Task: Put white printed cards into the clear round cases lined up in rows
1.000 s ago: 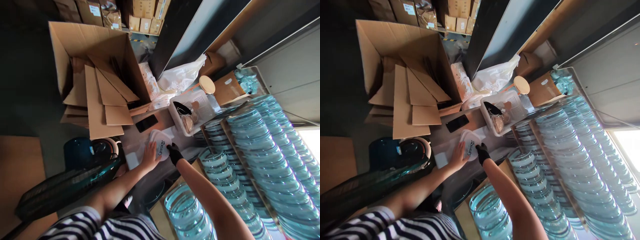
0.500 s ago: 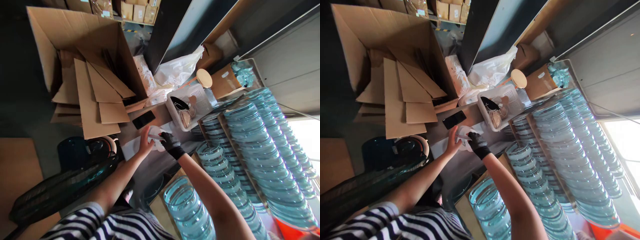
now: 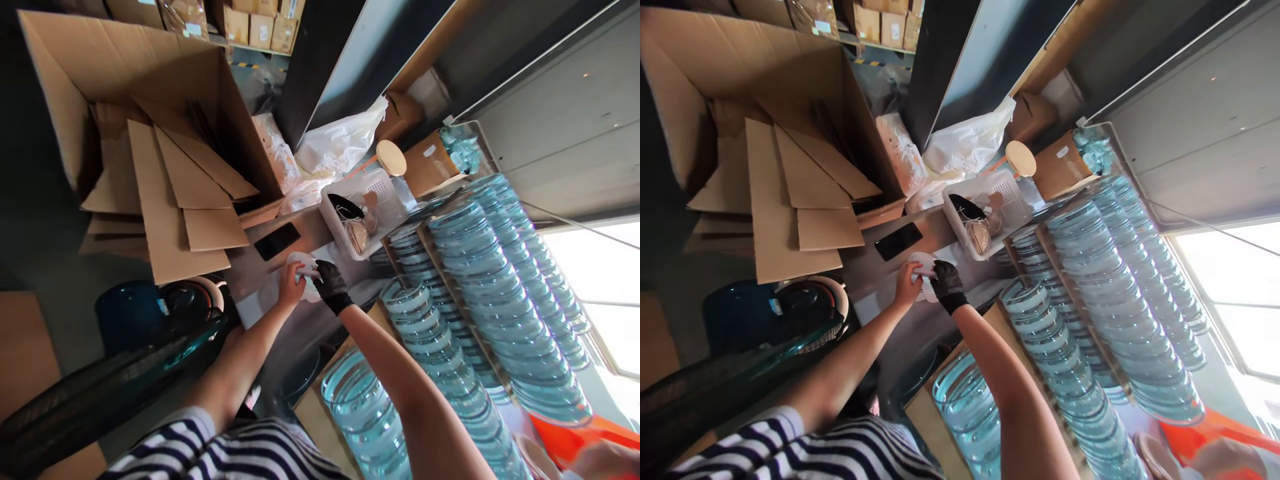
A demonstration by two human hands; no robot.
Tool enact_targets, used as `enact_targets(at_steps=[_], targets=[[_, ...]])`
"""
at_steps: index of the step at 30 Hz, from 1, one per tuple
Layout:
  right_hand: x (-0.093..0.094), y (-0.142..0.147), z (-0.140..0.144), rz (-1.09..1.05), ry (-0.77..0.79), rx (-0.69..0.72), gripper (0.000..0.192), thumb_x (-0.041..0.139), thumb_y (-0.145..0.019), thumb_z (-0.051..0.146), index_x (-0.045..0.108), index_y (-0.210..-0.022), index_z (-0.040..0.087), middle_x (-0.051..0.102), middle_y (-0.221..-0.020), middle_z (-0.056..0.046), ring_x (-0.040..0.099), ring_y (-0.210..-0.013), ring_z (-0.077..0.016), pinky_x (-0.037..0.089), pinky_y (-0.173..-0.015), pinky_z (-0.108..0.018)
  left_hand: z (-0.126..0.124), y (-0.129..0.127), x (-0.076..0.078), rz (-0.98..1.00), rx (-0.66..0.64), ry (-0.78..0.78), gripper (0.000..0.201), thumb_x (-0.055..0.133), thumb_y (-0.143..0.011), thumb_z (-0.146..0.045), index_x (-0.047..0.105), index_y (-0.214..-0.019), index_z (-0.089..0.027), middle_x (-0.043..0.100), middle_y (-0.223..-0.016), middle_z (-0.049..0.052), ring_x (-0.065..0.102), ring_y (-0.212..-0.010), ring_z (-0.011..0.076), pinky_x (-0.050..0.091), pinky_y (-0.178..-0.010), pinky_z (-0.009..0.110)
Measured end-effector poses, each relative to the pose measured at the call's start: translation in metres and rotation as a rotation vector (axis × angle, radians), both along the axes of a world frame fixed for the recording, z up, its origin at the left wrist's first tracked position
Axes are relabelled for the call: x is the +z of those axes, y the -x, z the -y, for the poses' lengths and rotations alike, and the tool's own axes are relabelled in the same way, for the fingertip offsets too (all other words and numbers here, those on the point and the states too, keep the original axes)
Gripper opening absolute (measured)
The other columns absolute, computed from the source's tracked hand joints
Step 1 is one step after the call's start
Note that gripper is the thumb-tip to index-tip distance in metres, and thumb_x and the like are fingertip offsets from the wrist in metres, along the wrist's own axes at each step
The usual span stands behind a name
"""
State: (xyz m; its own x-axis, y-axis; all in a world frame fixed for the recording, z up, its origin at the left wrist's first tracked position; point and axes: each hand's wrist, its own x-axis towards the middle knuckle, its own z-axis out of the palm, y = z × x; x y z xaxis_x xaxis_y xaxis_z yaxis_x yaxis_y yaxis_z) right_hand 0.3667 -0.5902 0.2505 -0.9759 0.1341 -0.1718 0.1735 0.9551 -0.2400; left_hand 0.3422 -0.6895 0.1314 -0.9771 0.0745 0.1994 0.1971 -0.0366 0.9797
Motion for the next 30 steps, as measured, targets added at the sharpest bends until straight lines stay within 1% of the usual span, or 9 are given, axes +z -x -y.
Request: enact_targets(at_steps=[5,7,10,13,17,20,27,28,30], targets=[[-0.001,0.008,0.009,0.083,-0.018,-0.081,0.017,0.061,-0.084,0.019,0.066,-0.099,0.014,0.071,-0.105,-0.013,0.063,-0.098,-0.0240,0.047,-0.093,-0.036,0.006,0.005,0.001,0.032,-0.061,-0.025,0.022,0.054,-0.076,-0.008,0.063,-0.093,-0.019,0.066,-0.098,0.008,0.060,-0.107,0.0276,0.045,-0.102,0.047],[0.007,0.013,0.011,0.059,0.003,-0.154,0.019,0.065,-0.078,0.019,0.067,-0.097,0.017,0.072,-0.100,-0.011,0.064,-0.093,-0.0246,0.049,-0.089,-0.036,0.007,0.007,0.009,0.163,-0.006,-0.105,0.030,0.060,-0.076,-0.014,0.061,-0.106,-0.018,0.065,-0.112,0.011,0.058,-0.116,0.0287,0.043,-0.106,0.047],[0.038,0.013,0.015,-0.090,0.215,-0.320,0.023,0.066,-0.076,0.029,0.067,-0.097,0.021,0.072,-0.093,-0.005,0.064,-0.088,-0.0222,0.051,-0.084,-0.034,0.008,0.001,0.037,0.388,-0.045,-0.383,0.050,0.059,-0.085,-0.031,0.048,-0.132,-0.018,0.056,-0.136,0.015,0.054,-0.126,0.0286,0.047,-0.104,0.046],[0.081,-0.010,0.022,-0.297,0.508,-0.353,0.032,0.061,-0.079,0.044,0.066,-0.100,0.020,0.071,-0.093,-0.003,0.063,-0.086,-0.0200,0.053,-0.080,-0.033,0.013,-0.017,0.078,0.436,-0.330,-0.646,0.049,0.039,-0.097,-0.050,0.049,-0.133,-0.017,0.064,-0.129,0.014,0.062,-0.119,0.0268,0.053,-0.097,0.044],[0.129,-0.079,0.040,-0.533,0.363,-0.426,0.036,0.063,-0.079,0.055,0.065,-0.089,0.021,0.069,-0.085,-0.005,0.060,-0.081,-0.0216,0.051,-0.078,-0.034,0.030,-0.060,0.131,0.438,-0.552,-0.744,0.056,0.041,-0.093,-0.059,0.052,-0.130,-0.017,0.070,-0.119,0.014,0.065,-0.114,0.0275,0.054,-0.096,0.044],[0.145,-0.149,0.057,-0.663,0.370,-0.534,0.040,0.060,-0.081,0.060,0.064,-0.090,0.021,0.068,-0.086,-0.006,0.059,-0.081,-0.0212,0.050,-0.074,-0.032,0.048,-0.101,0.152,0.476,-0.766,-0.744,0.056,0.049,-0.087,-0.063,0.059,-0.123,-0.021,0.072,-0.115,0.012,0.068,-0.107,0.0290,0.057,-0.092,0.047],[0.147,-0.331,0.081,-0.697,1.000,-0.627,0.053,0.056,-0.083,0.064,0.064,-0.113,0.021,0.070,-0.099,-0.006,0.064,-0.082,-0.0191,0.052,-0.073,-0.031,0.061,-0.190,0.140,0.494,-1.438,-0.440,0.044,0.081,-0.059,-0.059,0.075,-0.091,-0.029,0.076,-0.086,0.006,0.072,-0.093,0.0349,0.062,-0.079,0.049],[0.146,-0.357,0.081,-0.685,1.006,-0.616,0.052,0.057,-0.083,0.063,0.066,-0.112,0.021,0.070,-0.098,-0.005,0.064,-0.082,-0.0189,0.052,-0.074,-0.031,0.058,-0.205,0.139,0.491,-1.466,-0.363,0.040,0.081,-0.058,-0.058,0.075,-0.087,-0.032,0.076,-0.082,0.003,0.072,-0.090,0.0341,0.063,-0.076,0.048],[0.140,-0.406,0.077,-0.726,0.815,-0.676,0.042,0.063,-0.079,0.059,0.071,-0.099,0.022,0.071,-0.090,-0.003,0.064,-0.079,-0.0183,0.051,-0.072,-0.029,0.054,-0.238,0.145,0.441,-1.472,-0.212,0.031,0.080,-0.060,-0.059,0.072,-0.082,-0.039,0.073,-0.076,-0.004,0.072,-0.083,0.0305,0.063,-0.067,0.046]])
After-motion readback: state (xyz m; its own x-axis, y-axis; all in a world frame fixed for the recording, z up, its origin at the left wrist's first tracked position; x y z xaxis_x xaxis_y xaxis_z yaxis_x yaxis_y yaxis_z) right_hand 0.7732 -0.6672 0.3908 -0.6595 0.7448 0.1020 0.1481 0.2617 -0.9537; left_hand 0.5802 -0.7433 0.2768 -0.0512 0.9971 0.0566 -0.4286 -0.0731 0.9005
